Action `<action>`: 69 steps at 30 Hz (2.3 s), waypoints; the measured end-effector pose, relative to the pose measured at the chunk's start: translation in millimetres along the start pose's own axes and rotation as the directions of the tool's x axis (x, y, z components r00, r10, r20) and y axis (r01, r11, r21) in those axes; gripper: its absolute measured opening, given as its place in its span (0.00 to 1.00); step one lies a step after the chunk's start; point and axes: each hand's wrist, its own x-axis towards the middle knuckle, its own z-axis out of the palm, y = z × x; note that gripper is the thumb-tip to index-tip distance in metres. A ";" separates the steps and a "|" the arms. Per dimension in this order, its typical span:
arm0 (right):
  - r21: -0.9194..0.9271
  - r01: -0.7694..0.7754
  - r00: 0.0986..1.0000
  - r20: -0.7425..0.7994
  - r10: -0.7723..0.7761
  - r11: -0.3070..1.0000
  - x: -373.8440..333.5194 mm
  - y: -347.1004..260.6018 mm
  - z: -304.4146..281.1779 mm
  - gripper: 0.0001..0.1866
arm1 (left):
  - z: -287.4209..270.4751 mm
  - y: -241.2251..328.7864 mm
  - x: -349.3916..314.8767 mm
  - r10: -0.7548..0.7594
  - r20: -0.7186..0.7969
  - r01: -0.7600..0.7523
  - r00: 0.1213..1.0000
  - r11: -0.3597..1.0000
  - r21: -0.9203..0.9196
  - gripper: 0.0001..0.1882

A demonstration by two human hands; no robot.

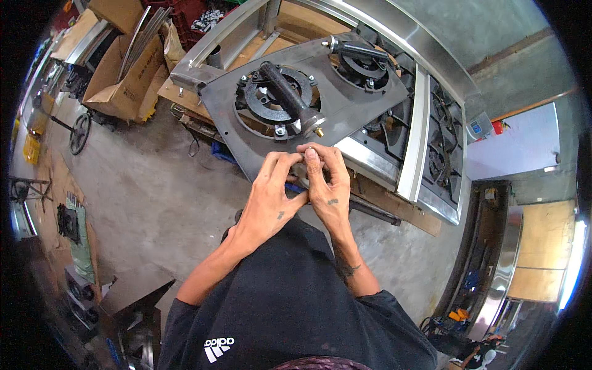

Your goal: The person assembles a commercial gas stove top by placing burner grates and caps, then wrapping the gas inlet threads of two burner valves with white sealing tape. The person uses a long copper rod to align or adjust internal components of the burner assembly.

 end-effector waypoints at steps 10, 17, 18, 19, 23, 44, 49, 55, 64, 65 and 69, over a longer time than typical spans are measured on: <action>0.003 0.159 0.945 0.287 -0.154 0.987 38.1 10.4 -58.6 0.09 | 20.6 0.2 21.6 -0.279 0.240 0.365 0.930 0.608 -0.705 0.17; 0.132 0.018 0.866 0.494 -0.082 0.991 58.8 19.0 -80.5 0.12 | 45.6 18.6 18.9 -0.417 0.128 0.359 0.900 0.542 -0.760 0.10; 0.127 0.017 0.857 0.510 -0.080 0.992 59.5 21.1 -81.1 0.11 | 49.1 18.4 19.5 -0.421 0.092 0.337 0.903 0.558 -0.758 0.10; 0.120 0.005 0.857 0.512 -0.066 0.993 59.3 23.6 -81.3 0.11 | 53.5 18.4 18.2 -0.432 0.062 0.325 0.900 0.567 -0.757 0.10; 0.122 0.042 0.878 0.469 -0.095 0.992 60.2 36.0 -79.1 0.11 | 70.6 17.7 16.5 -0.485 -0.058 0.288 0.873 0.608 -0.740 0.10; 0.092 0.332 0.809 0.483 -0.334 0.939 72.1 49.8 -98.2 0.20 | 81.4 15.6 32.9 -0.642 -0.177 0.222 0.746 0.491 -0.843 0.10; -0.011 0.486 0.759 0.502 -0.415 0.874 82.6 45.2 -96.2 0.17 | 82.9 11.0 36.2 -0.606 -0.233 0.131 0.761 0.495 -0.859 0.10; -0.090 0.568 0.735 0.503 -0.455 0.818 97.5 42.1 -97.3 0.17 | 83.8 8.0 39.2 -0.616 -0.256 0.094 0.745 0.477 -0.874 0.10; -0.116 0.484 0.736 0.590 -0.332 0.867 88.7 34.9 -106.6 0.15 | 88.8 11.6 25.7 -0.570 -0.343 0.066 0.747 0.576 -0.815 0.09; -0.130 0.486 0.736 0.593 -0.326 0.864 89.0 35.0 -107.2 0.15 | 89.5 11.8 26.2 -0.556 -0.359 0.058 0.750 0.596 -0.801 0.09; -0.094 0.544 0.724 0.555 -0.410 0.834 92.6 37.2 -106.2 0.17 | 90.0 13.0 31.7 -0.513 -0.401 0.041 0.759 0.652 -0.757 0.08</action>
